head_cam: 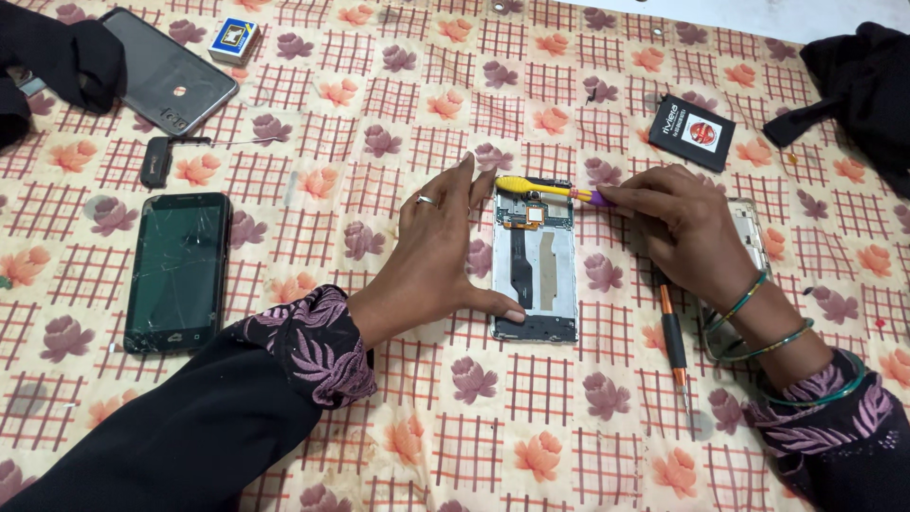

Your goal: The person works on a disassembled smartphone lying on a patterned cloth. They use a screwdriver on the phone's internal frame, brush the internals and edges with a toothbrush, and pry at the frame with a tool, with a cracked screen and battery placed nearby.

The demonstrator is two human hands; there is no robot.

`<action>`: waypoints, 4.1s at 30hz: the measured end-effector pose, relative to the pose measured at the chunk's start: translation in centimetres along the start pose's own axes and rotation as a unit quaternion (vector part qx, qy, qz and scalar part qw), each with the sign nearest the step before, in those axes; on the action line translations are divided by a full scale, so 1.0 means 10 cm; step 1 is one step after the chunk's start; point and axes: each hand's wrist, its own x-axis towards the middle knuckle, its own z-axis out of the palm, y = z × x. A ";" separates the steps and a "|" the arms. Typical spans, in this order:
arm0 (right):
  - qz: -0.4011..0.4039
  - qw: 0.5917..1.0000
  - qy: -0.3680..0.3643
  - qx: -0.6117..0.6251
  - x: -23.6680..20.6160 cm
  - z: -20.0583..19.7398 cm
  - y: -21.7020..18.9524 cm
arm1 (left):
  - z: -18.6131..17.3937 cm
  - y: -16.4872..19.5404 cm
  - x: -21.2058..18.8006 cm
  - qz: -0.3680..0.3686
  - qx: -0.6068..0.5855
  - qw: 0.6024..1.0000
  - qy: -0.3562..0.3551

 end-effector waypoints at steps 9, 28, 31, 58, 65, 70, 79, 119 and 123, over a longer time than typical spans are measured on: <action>0.002 0.999 0.022 -0.024 -0.02 -0.07 0.03 | 0.00 0.00 -0.01 -0.007 -0.038 0.999 -0.005; -0.003 0.999 0.045 -0.030 0.05 -0.11 -0.10 | -0.05 0.07 0.01 -0.021 -0.031 0.999 -0.011; -0.053 0.997 0.026 -0.059 0.05 -0.08 -0.09 | -0.04 0.08 0.01 -0.021 -0.021 0.999 -0.016; 0.016 0.989 0.001 -0.146 -0.14 -0.35 0.44 | 0.00 0.04 0.01 -0.003 -0.046 0.999 -0.005; 0.016 0.999 0.005 -0.034 -0.16 -0.26 0.39 | 0.01 0.04 0.00 -0.009 -0.017 1.000 -0.015; 0.039 0.992 -0.017 -0.115 -0.18 -0.42 0.42 | 0.01 0.03 0.00 0.005 -0.042 0.999 -0.003; 0.037 0.990 -0.011 -0.132 -0.22 -0.44 0.44 | -0.01 0.05 0.00 0.001 -0.031 0.999 -0.006; 0.038 0.997 -0.040 0.050 -0.11 -0.27 0.04 | 0.01 0.02 0.01 -0.007 -0.026 0.999 -0.019; 0.039 0.998 -0.045 0.037 -0.08 -0.31 0.00 | 0.00 0.03 0.02 0.005 -0.037 0.999 -0.010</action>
